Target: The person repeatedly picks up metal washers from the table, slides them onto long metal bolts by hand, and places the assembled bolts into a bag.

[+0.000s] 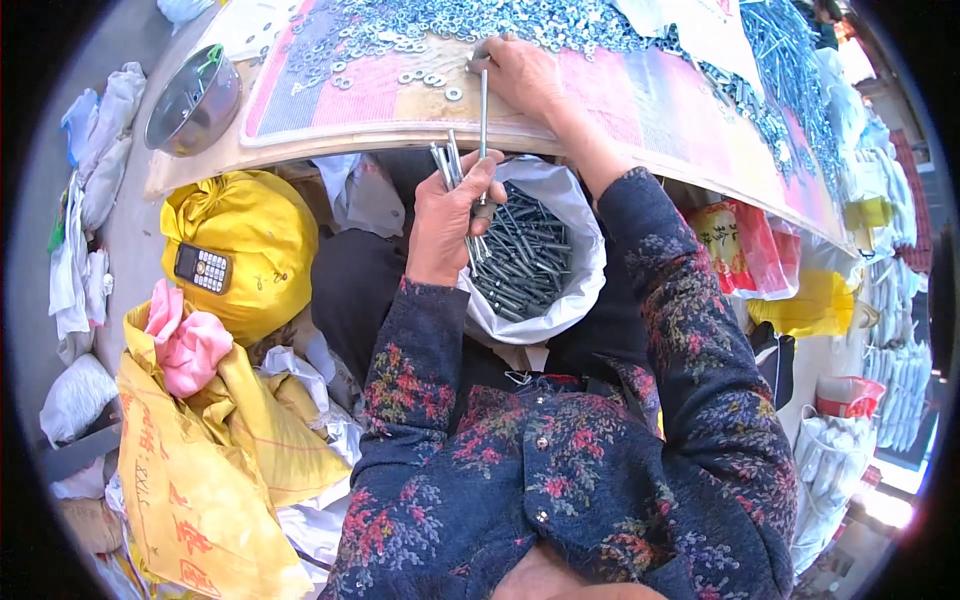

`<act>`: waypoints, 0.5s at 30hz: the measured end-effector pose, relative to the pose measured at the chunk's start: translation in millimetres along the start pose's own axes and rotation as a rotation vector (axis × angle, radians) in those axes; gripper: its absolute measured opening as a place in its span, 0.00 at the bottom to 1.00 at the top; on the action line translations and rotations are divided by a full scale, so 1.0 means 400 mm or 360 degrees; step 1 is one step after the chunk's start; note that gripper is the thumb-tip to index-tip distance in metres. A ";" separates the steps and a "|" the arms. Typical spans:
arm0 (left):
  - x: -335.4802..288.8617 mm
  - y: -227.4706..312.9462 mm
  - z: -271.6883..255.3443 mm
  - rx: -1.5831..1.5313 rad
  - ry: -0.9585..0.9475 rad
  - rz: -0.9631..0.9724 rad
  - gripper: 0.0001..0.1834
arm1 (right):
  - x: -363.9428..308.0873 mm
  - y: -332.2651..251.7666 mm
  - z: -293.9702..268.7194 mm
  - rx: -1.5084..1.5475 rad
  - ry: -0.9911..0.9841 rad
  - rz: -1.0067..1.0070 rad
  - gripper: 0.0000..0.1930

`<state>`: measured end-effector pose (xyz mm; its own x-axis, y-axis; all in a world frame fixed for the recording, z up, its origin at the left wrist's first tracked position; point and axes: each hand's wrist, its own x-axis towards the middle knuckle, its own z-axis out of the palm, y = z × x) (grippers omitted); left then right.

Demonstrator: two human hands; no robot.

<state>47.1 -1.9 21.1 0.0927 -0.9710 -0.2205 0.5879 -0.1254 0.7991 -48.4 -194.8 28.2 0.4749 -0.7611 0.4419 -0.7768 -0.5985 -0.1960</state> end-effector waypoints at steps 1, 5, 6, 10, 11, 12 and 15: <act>-0.001 -0.001 -0.002 -0.0003 0.0002 0.0000 0.15 | -0.004 -0.004 -0.008 0.0027 -0.0035 -0.0116 0.12; 0.007 -0.014 0.005 -0.0024 0.0021 -0.0043 0.15 | -0.022 -0.010 0.008 -0.0036 0.0092 -0.0046 0.11; 0.007 -0.017 0.008 -0.0026 0.0037 -0.0042 0.15 | -0.014 -0.009 0.013 -0.0097 0.0164 -0.0043 0.11; -0.003 -0.011 0.001 -0.0040 0.0063 -0.0037 0.16 | -0.029 -0.015 -0.030 0.0667 0.0177 0.0344 0.13; -0.008 0.000 0.012 0.0041 0.0031 -0.0048 0.16 | -0.047 -0.019 -0.058 0.0658 0.0175 0.0340 0.13; -0.014 0.004 0.013 0.0126 0.0000 -0.0067 0.17 | -0.068 -0.028 -0.076 0.1162 0.0056 0.0533 0.13; -0.014 -0.003 0.010 0.0134 -0.0082 -0.0038 0.17 | -0.093 -0.041 -0.095 0.2179 -0.0068 0.0867 0.11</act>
<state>42.8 2.7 23.6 0.0368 -0.9763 -0.2131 0.5196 -0.1634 0.8386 -68.9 -147.1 48.2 0.2891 -0.9570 0.0232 0.1166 0.0112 -0.9931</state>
